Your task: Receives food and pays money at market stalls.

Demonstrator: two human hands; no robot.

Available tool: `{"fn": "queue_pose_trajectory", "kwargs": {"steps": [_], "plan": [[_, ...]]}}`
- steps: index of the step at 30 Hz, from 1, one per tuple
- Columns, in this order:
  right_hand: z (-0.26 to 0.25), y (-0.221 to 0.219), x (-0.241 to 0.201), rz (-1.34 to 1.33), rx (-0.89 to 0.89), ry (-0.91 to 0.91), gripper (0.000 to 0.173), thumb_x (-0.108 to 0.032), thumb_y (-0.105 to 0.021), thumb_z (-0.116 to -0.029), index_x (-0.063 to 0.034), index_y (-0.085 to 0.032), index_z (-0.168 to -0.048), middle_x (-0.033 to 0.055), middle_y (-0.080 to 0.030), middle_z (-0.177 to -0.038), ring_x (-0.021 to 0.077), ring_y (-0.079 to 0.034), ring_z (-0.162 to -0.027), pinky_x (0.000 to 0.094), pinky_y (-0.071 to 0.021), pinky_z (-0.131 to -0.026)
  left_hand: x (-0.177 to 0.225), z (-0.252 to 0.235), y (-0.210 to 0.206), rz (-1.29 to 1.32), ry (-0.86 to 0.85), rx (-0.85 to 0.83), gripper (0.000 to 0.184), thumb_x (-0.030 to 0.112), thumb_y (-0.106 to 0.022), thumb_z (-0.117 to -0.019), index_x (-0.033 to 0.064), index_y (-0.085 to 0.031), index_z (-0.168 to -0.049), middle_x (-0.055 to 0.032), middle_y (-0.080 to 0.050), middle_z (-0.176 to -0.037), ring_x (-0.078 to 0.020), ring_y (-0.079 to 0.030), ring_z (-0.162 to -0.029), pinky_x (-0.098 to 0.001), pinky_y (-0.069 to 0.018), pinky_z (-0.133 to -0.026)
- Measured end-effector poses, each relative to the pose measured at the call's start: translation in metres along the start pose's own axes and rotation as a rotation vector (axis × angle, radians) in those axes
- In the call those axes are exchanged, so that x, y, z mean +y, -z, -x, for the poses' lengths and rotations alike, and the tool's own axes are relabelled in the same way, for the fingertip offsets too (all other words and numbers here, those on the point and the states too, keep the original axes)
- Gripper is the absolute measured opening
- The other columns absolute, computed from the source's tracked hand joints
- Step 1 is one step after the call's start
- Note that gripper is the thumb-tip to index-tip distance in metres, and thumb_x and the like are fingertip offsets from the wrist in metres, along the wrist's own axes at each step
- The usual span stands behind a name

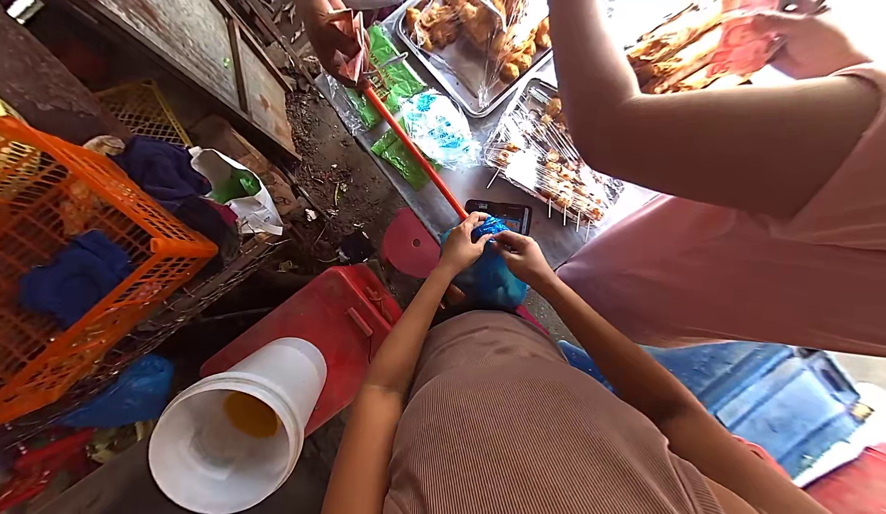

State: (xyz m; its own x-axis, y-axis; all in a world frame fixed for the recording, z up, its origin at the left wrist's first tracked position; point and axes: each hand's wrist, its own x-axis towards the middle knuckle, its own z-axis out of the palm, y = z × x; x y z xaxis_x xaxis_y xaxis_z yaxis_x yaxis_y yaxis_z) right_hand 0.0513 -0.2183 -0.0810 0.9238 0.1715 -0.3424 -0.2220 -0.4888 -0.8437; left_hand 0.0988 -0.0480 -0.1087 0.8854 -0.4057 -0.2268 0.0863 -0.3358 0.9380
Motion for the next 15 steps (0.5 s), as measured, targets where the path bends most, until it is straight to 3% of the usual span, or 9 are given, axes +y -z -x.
{"fn": "queue_pose_trajectory", "kwargs": {"steps": [2, 3, 4, 6, 7, 9, 11, 13, 15], "plan": [[0.008, -0.001, -0.003, -0.102, 0.024, 0.122, 0.018, -0.012, -0.06, -0.1015, 0.0014, -0.069, -0.107, 0.0106, -0.071, -0.092, 0.0146, -0.068, -0.081, 0.0377, -0.0589, -0.078, 0.03, 0.018, 0.014, 0.117, 0.119, -0.111, 0.034, 0.021, -0.049, -0.1097, -0.0009, -0.057, -0.134, -0.0183, -0.069, -0.117, -0.0244, -0.068, -0.103, -0.043, -0.0544, -0.09], [0.012, 0.001, -0.011, -0.025, 0.018, 0.125, 0.019, -0.015, -0.061, -0.1004, 0.0007, -0.071, -0.105, 0.0112, -0.072, -0.089, 0.0179, -0.069, -0.079, 0.0418, -0.0585, -0.076, 0.034, 0.023, 0.019, 0.162, 0.154, -0.172, 0.038, 0.03, -0.04, -0.1121, 0.0004, -0.057, -0.129, -0.0159, -0.066, -0.11, -0.0213, -0.064, -0.095, -0.0405, -0.0532, -0.082], [0.014, 0.004, -0.021, 0.09, 0.004, 0.101, 0.02, -0.017, -0.063, -0.0998, 0.0, -0.073, -0.104, 0.0139, -0.073, -0.088, 0.0255, -0.071, -0.082, 0.0508, -0.0575, -0.078, 0.032, 0.03, 0.022, 0.184, 0.179, -0.235, 0.043, 0.035, -0.038, -0.1116, -0.0002, -0.057, -0.129, -0.0159, -0.066, -0.11, -0.0207, -0.063, -0.095, -0.0409, -0.0523, -0.083], [0.007, 0.012, -0.041, 0.261, -0.055, 0.067, 0.02, -0.02, -0.066, -0.0956, -0.0026, -0.075, -0.101, 0.0156, -0.073, -0.088, 0.0335, -0.071, -0.087, 0.0594, -0.0544, -0.08, 0.026, 0.04, 0.026, 0.253, 0.208, -0.287, 0.038, 0.026, -0.06, -0.1038, -0.0047, -0.056, -0.125, -0.0143, -0.07, -0.103, -0.0167, -0.067, -0.09, -0.0373, -0.0556, -0.084], [-0.003, 0.016, -0.052, 0.312, -0.093, 0.064, 0.02, -0.02, -0.067, -0.0961, -0.0032, -0.076, -0.104, 0.0163, -0.074, -0.094, 0.0355, -0.07, -0.093, 0.0608, -0.0532, -0.086, 0.025, 0.046, 0.028, 0.303, 0.225, -0.281, 0.037, 0.021, -0.066, -0.1003, -0.0051, -0.053, -0.124, -0.0118, -0.07, -0.099, -0.0128, -0.067, -0.084, -0.0331, -0.0561, -0.082], [-0.035, 0.017, -0.071, 0.313, -0.054, 0.156, 0.027, -0.021, -0.06, -0.1028, -0.0005, -0.071, -0.115, 0.0175, -0.072, -0.106, 0.0341, -0.07, -0.102, 0.0569, -0.0542, -0.094, 0.025, 0.057, 0.035, 0.34, 0.284, -0.281, 0.041, 0.011, -0.071, -0.095, -0.0036, -0.05, -0.127, -0.0099, -0.07, -0.096, -0.011, -0.067, -0.08, -0.0312, -0.057, -0.079], [-0.076, 0.013, -0.1, 0.113, 0.091, 0.221, 0.039, -0.027, -0.06, -0.1032, 0.0013, -0.061, -0.13, 0.0177, -0.071, -0.114, 0.0271, -0.072, -0.099, 0.0473, -0.0593, -0.089, 0.034, 0.067, 0.037, 0.228, 0.302, -0.307, 0.041, 0.005, -0.067, -0.0898, -0.0024, -0.048, -0.126, -0.0084, -0.066, -0.089, -0.0114, -0.062, -0.071, -0.0309, -0.0549, -0.067], [-0.119, 0.007, -0.14, -0.131, 0.159, 0.161, 0.065, -0.041, -0.067, -0.0983, -0.0055, -0.045, -0.148, 0.0186, -0.065, -0.129, 0.026, -0.072, -0.099, 0.0453, -0.0611, -0.083, 0.05, 0.077, 0.032, 0.064, 0.264, -0.306, 0.042, 0.003, -0.062, -0.0836, -0.0027, -0.051, -0.124, -0.0106, -0.064, -0.089, -0.0159, -0.06, -0.071, -0.0344, -0.0521, -0.065], [-0.159, 0.0, -0.176, -0.371, 0.119, -0.035, 0.071, -0.051, -0.063, -0.0988, -0.0187, -0.037, -0.157, 0.0191, -0.063, -0.131, 0.0334, -0.071, -0.098, 0.0523, -0.0608, -0.078, 0.067, 0.086, 0.026, 0.038, 0.27, -0.283, 0.042, 0.002, -0.061, -0.0834, -0.0016, -0.051, -0.124, -0.0121, -0.065, -0.095, -0.0172, -0.063, -0.079, -0.0347, -0.0535, -0.071]]}}
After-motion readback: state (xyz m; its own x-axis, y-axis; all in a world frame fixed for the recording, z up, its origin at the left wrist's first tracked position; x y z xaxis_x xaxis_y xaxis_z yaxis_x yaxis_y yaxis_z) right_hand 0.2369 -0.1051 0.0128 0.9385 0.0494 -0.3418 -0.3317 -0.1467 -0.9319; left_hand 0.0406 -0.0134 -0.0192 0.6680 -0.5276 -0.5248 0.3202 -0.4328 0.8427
